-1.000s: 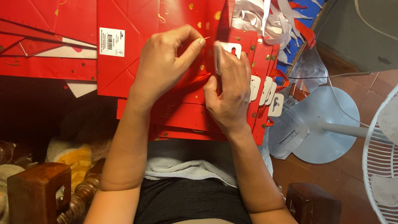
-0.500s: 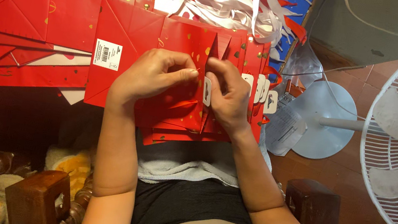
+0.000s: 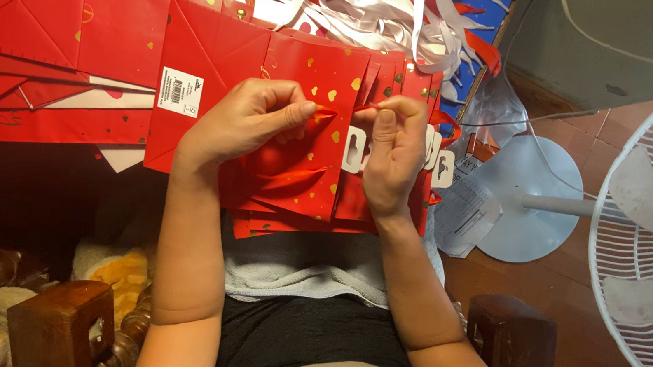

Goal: The person sits and ties red ribbons onto red Valentine's Day gift bags. They thread the ribbon through the bag's handle, pull it taut, and tie a knot, repeating this process for multiple bags.

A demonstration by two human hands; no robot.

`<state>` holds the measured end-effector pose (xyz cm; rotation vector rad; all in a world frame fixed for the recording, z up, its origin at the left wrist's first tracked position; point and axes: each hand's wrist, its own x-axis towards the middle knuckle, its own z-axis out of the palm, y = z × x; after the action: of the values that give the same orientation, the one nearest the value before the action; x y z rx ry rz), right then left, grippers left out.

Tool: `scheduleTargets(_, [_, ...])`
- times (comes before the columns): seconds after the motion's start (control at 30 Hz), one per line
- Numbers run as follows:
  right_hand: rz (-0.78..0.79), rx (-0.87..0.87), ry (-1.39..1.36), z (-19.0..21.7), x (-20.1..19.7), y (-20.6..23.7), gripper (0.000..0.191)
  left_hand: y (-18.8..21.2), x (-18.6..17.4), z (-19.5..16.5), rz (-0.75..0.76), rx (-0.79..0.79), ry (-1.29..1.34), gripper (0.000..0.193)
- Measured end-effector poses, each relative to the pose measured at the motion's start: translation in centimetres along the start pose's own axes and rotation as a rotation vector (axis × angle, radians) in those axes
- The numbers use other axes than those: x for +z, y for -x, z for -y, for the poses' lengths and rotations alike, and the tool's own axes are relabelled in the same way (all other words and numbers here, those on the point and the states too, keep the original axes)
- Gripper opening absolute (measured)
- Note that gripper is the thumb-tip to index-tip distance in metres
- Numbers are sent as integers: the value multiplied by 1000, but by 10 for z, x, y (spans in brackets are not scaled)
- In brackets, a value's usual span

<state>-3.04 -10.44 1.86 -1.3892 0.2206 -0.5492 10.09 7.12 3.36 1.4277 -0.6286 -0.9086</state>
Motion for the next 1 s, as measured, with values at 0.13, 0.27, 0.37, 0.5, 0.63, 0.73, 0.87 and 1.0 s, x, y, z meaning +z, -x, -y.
scheduleTargets(0.13, [121,-90,316,3,-1,0,26,0,1,1,2,5,20,33])
scheduleTargets(0.27, [193,-52,503,5,-1,3,22,2,2,3,-16,-1,61,31])
scheduleTargets(0.37, [213,-107,318,5,-2,3,15,4,1,5,-20,16,35,31])
scheduleTargets(0.5, [54,-35,139,6,-5,0,13,10,-4,5,-83,47,61,30])
scheduleTargets(0.63, [106,57,121,4,-1,2,21,12,-6,7,-107,56,119,29])
scheduleTargets(0.73, [157,-100,289,-2,-2,0,12,11,-7,10,-128,62,127,29])
scheduleTargets(0.87, [57,-90,119,-8,-11,0,11,13,-9,14,-140,96,254,28])
scheduleTargets(1.0, [11,31,-178,-9,-13,0,12,13,-9,17,-169,86,187,30])
